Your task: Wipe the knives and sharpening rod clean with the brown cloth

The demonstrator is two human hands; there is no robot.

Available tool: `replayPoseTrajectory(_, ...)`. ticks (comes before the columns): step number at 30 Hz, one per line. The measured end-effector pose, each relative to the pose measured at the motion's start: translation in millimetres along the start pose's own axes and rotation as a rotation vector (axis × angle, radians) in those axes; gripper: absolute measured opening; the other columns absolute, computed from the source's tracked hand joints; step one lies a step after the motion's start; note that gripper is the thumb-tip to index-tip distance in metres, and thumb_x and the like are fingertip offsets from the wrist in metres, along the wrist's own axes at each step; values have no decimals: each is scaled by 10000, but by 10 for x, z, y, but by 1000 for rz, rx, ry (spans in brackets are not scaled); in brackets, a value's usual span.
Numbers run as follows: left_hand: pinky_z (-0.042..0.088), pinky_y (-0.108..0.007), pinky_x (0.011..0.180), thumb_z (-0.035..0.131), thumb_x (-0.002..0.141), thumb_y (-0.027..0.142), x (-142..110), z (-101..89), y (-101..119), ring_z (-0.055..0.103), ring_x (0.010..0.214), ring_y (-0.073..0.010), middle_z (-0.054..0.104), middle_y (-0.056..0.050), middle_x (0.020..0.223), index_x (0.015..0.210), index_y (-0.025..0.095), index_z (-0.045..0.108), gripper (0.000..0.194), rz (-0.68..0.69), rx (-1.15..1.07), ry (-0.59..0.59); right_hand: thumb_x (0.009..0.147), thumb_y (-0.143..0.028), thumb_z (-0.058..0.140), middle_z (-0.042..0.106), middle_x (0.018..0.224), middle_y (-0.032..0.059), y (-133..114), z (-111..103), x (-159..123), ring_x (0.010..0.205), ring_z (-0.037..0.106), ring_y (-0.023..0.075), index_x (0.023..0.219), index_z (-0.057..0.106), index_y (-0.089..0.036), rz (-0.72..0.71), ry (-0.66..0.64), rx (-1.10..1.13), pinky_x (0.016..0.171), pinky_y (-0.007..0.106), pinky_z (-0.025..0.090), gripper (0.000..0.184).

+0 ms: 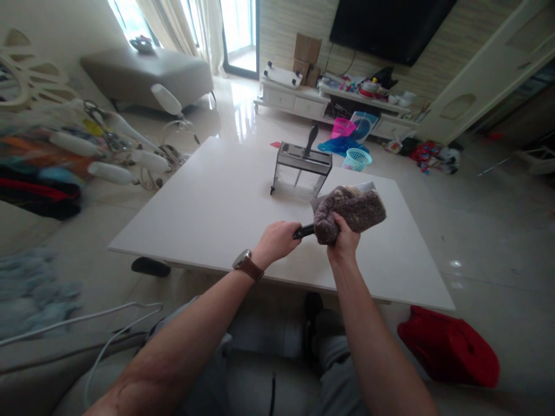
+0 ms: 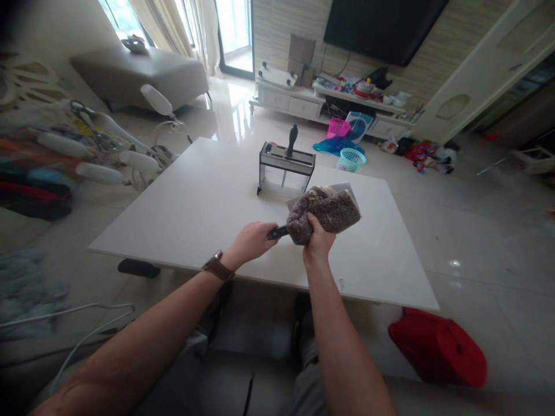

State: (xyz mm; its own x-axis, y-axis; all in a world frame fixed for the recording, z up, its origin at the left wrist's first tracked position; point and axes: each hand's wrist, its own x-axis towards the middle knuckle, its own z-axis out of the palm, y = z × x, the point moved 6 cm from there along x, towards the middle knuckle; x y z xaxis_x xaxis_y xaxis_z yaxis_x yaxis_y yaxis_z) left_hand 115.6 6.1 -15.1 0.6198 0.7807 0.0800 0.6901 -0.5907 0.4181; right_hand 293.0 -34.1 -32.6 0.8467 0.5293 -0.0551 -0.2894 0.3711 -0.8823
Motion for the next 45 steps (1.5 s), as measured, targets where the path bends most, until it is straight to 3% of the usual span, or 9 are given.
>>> replayPoseTrajectory(7, 469, -336, 732, 551, 932, 268, 37, 73, -18, 738, 894, -283, 782, -131, 960, 1054, 197, 753, 247, -17, 23, -4, 577, -263, 904, 768, 1163, 74, 223, 109, -196, 1098, 725, 241, 1094, 732, -137, 64, -105, -1, 1026, 433, 597, 559)
replayPoseTrajectory(12, 479, -347, 728, 549, 928, 268, 33, 67, -30, 741, 884, -301, 783, -150, 951, 1040, 181, 769, 262, -3, 3, 2, 521, -240, 930, 786, 1104, 75, 196, 138, -266, 1023, 740, 242, 1036, 748, -120, 43, -62, -24, 1014, 445, 602, 559)
replayPoseTrajectory(19, 440, -336, 686, 548, 922, 274, 25, -9, 10, 734, 849, -287, 777, -116, 919, 1007, 219, 743, 220, 23, 15, 13, 515, -222, 914, 790, 1074, 81, 118, 74, -157, 1038, 743, 254, 985, 751, -110, 46, 17, -8, 991, 435, 620, 510)
replayPoseTrajectory(26, 400, -323, 667, 589, 870, 274, 3, -71, -171, 713, 845, -266, 762, -89, 871, 901, 242, 728, 146, 43, 38, -36, 556, -163, 871, 768, 1174, 38, 16, -151, 163, 1071, 749, 210, 1097, 718, -148, 41, 136, 80, 967, 373, 638, 563)
replayPoseTrajectory(31, 403, -329, 662, 572, 828, 228, -29, -7, -243, 711, 841, -266, 757, -106, 862, 845, 221, 726, 156, 16, 106, -78, 549, -156, 882, 774, 1175, 48, 119, -159, 120, 1066, 751, 216, 1092, 727, -150, 107, 102, 79, 975, 397, 636, 565)
replayPoseTrajectory(35, 408, -329, 653, 553, 802, 191, -34, 29, -236, 715, 852, -265, 760, -101, 896, 978, 232, 734, 256, -27, 121, -61, 544, -167, 898, 776, 1175, 64, 226, -90, 0, 1093, 742, 226, 1102, 730, -134, 117, 76, 68, 1015, 406, 614, 583)
replayPoseTrajectory(39, 418, -325, 659, 561, 835, 266, -12, -49, -272, 719, 836, -263, 765, -104, 870, 930, 238, 759, 222, -110, 120, -26, 579, -200, 902, 774, 1189, 57, 295, -42, -31, 1104, 737, 218, 1166, 717, -148, 130, 23, 52, 1022, 403, 610, 618)
replayPoseTrajectory(45, 435, -343, 678, 565, 816, 249, -6, -223, -377, 719, 819, -285, 762, -125, 821, 824, 242, 794, 229, -96, 141, 1, 591, -196, 891, 785, 1119, 35, 269, -169, 175, 963, 766, 189, 1134, 719, -155, 217, 41, 76, 920, 373, 655, 572)
